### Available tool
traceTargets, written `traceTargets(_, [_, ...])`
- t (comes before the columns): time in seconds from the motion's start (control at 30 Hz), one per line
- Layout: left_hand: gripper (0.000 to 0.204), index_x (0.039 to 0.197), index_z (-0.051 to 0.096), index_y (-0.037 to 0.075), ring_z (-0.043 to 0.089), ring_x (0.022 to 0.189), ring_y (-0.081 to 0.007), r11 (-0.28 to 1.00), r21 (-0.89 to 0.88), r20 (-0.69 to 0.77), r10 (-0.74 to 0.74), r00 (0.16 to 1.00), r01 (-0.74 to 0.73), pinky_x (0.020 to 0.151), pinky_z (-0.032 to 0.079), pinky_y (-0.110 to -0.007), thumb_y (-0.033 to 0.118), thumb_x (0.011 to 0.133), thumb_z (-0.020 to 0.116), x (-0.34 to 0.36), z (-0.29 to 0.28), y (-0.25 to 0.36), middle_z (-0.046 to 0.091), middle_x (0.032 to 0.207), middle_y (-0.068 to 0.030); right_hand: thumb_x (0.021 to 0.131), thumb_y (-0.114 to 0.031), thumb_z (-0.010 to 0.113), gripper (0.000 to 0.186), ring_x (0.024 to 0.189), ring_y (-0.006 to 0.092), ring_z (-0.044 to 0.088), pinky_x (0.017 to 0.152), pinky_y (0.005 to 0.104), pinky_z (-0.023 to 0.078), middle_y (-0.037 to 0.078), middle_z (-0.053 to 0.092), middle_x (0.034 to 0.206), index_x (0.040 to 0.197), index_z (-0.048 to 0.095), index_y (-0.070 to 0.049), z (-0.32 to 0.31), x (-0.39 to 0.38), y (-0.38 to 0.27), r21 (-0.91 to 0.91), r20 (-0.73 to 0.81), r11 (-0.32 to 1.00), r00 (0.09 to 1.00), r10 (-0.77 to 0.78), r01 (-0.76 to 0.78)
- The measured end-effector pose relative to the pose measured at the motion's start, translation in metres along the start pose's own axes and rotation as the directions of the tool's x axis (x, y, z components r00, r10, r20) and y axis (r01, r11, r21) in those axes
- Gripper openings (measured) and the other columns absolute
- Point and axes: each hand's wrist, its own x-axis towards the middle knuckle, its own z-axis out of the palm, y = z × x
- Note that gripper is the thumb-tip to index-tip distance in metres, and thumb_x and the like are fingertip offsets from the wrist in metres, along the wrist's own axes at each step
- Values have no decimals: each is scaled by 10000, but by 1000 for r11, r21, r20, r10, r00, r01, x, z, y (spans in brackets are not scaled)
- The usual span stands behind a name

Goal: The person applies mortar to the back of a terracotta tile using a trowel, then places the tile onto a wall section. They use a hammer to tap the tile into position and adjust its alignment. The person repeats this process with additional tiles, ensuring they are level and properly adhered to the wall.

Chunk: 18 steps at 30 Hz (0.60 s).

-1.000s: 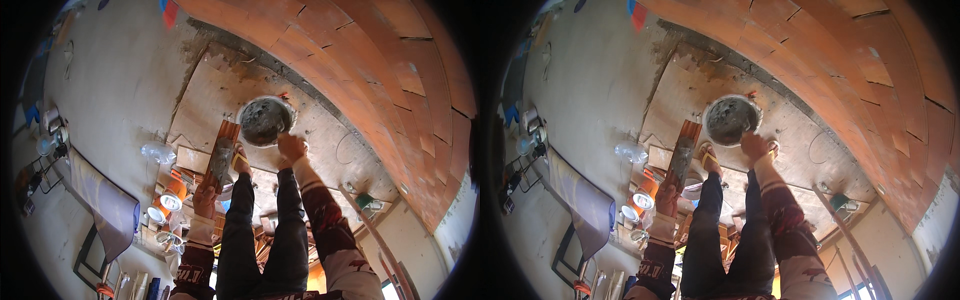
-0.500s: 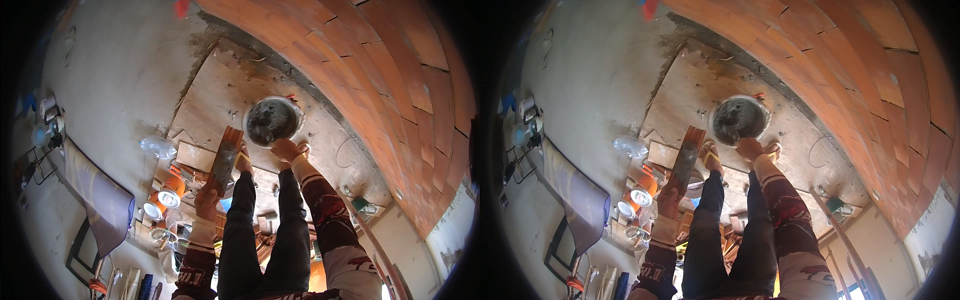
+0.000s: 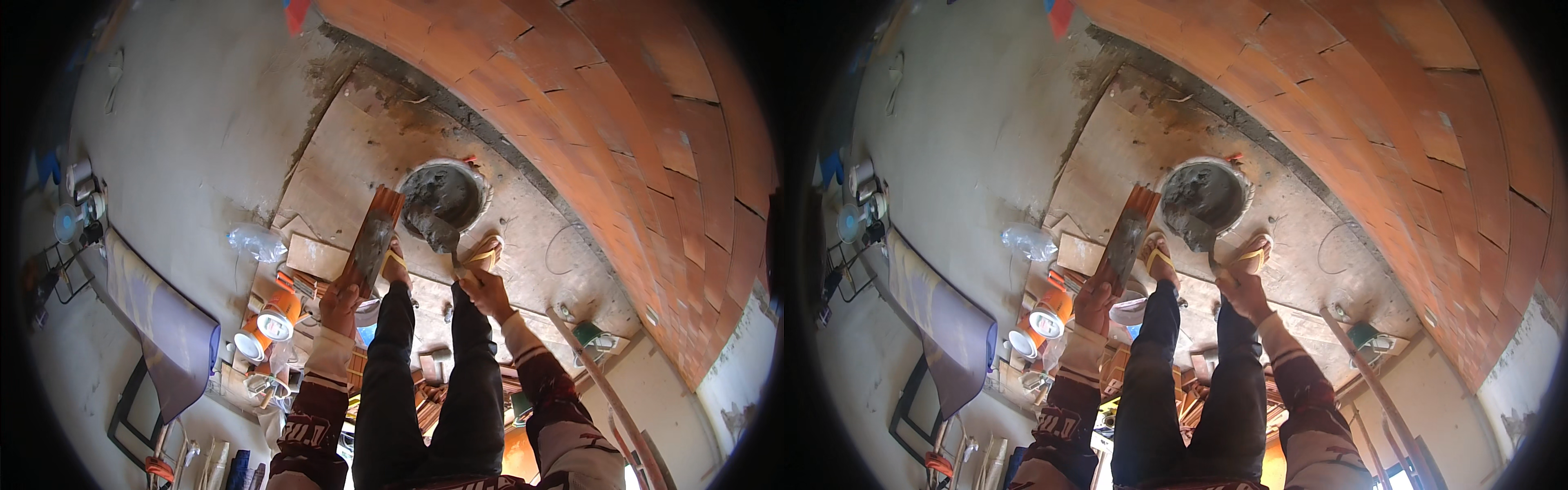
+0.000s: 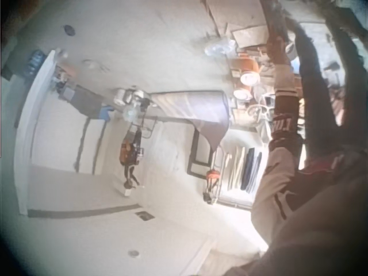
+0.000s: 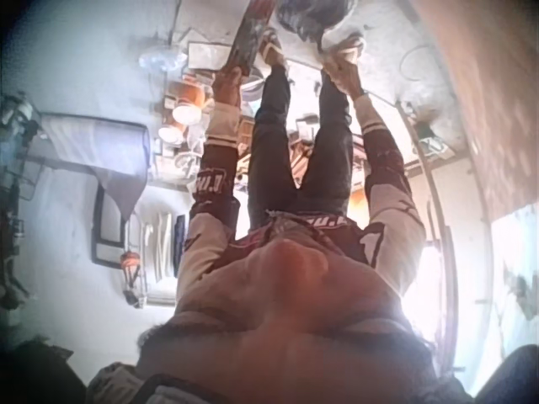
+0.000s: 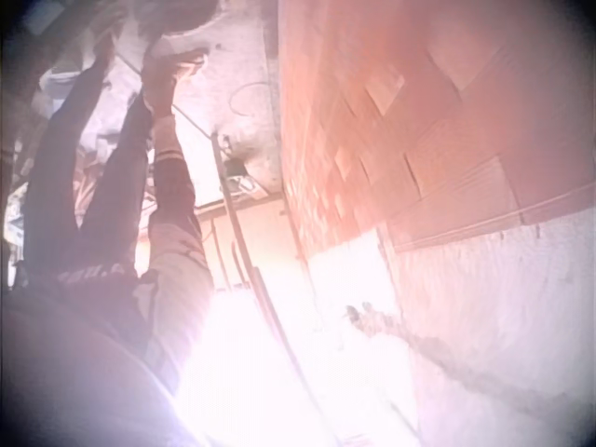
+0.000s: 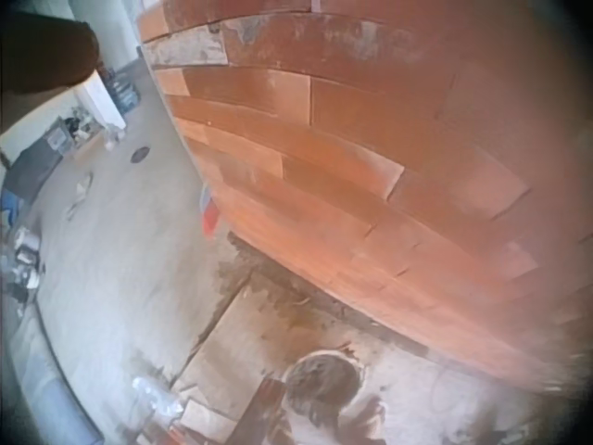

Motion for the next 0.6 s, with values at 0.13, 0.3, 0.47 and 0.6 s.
traceTargets(0.13, [545,1341,443,-4,586,1061,-162,999,-34,30,37,999,-36,919,476,-307,158,865,654,13,29,-3,578,1226,-90,798,-179,644,406,815,355,639,742,380,504,208,642,915,1156,589,5,9,-40,-31,183,-234,967,963,-133,178])
traceTargets(0.3, [478,1286,493,-7,567,1099,-172,998,-41,6,38,999,-38,922,463,-316,121,858,663,17,90,12,574,1240,-92,752,-74,663,477,789,326,647,694,369,518,172,629,928,1214,557,-19,24,-41,-68,-85,-527,888,736,-425,451])
traceTargets(0.47, [450,1257,510,-19,579,1062,-174,991,-77,35,112,993,-109,903,460,-304,119,857,665,15,137,29,585,1208,-94,743,-99,689,492,752,291,656,621,350,532,152,627,944,1212,561,-28,32,-35,-70,-239,-587,864,643,-492,444])
traceTargets(0.6, [393,1186,547,-31,614,929,-152,972,19,-18,235,972,-234,808,502,-268,118,847,676,28,129,15,634,1053,-88,734,-118,701,491,695,271,646,597,352,531,114,621,895,1204,575,-47,23,-49,-71,-244,-542,880,696,-472,407])
